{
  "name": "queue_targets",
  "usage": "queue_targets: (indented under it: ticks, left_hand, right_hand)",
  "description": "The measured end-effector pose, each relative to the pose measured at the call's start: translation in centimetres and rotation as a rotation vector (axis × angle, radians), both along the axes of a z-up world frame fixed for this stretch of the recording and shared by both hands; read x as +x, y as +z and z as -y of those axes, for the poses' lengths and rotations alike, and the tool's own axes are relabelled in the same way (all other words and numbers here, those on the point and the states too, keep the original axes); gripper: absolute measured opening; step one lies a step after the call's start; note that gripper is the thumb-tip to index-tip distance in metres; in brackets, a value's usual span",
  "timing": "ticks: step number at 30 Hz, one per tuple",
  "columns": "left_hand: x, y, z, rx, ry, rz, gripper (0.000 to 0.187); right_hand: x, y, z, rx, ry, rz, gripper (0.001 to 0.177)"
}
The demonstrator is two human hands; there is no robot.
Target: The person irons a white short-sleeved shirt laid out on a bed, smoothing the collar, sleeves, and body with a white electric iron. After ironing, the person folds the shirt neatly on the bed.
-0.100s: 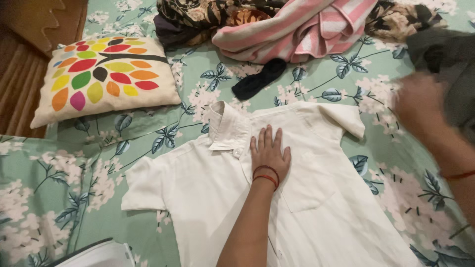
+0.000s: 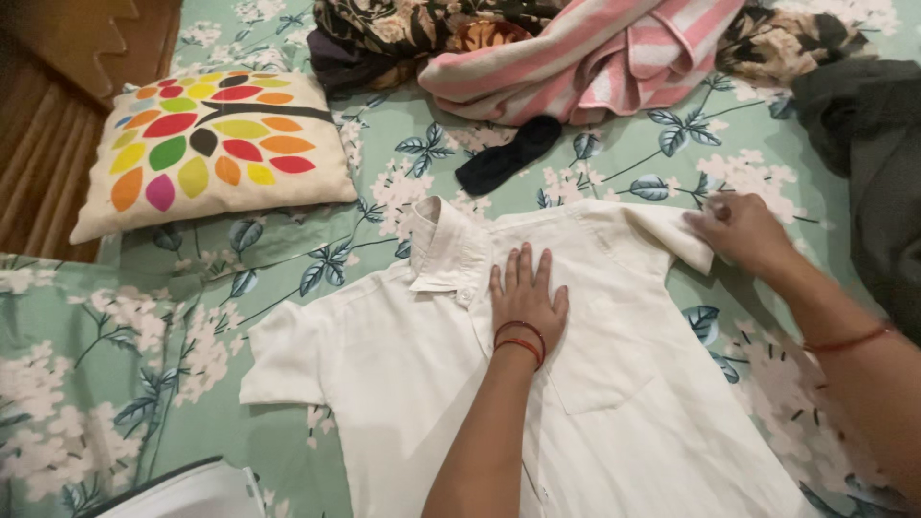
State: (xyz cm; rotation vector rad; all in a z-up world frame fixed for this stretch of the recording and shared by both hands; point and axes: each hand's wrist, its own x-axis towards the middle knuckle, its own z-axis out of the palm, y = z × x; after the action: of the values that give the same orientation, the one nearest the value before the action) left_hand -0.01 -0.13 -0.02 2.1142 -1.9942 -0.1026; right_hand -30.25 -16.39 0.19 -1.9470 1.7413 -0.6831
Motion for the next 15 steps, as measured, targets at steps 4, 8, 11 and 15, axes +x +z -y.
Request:
queue_targets:
  ticks: [4, 8, 11, 15]
  left_hand:
    - [0.1, 0.4, 0.4, 0.000, 0.016, 0.000, 0.071]
    - [0.4, 0.6, 1.1, -0.015, 0.008, -0.008, 0.071]
    - [0.4, 0.7, 1.5, -0.007, 0.004, 0.000, 0.072]
    - [0.6, 0.9, 1.9, -0.010, 0.023, 0.008, 0.072]
  right_hand:
    - [1.7, 0.6, 1.0, 0.173, -0.027, -0.073, 0.061]
    - [1.9, 1.0, 3.2, 0.088, -0.092, 0.071, 0.048]
    - [3.0, 1.5, 5.2, -0.193, 0.004, 0.051, 0.044]
    - [5.4, 2.3, 6.0, -0.272, 0.003, -0.128, 0.036]
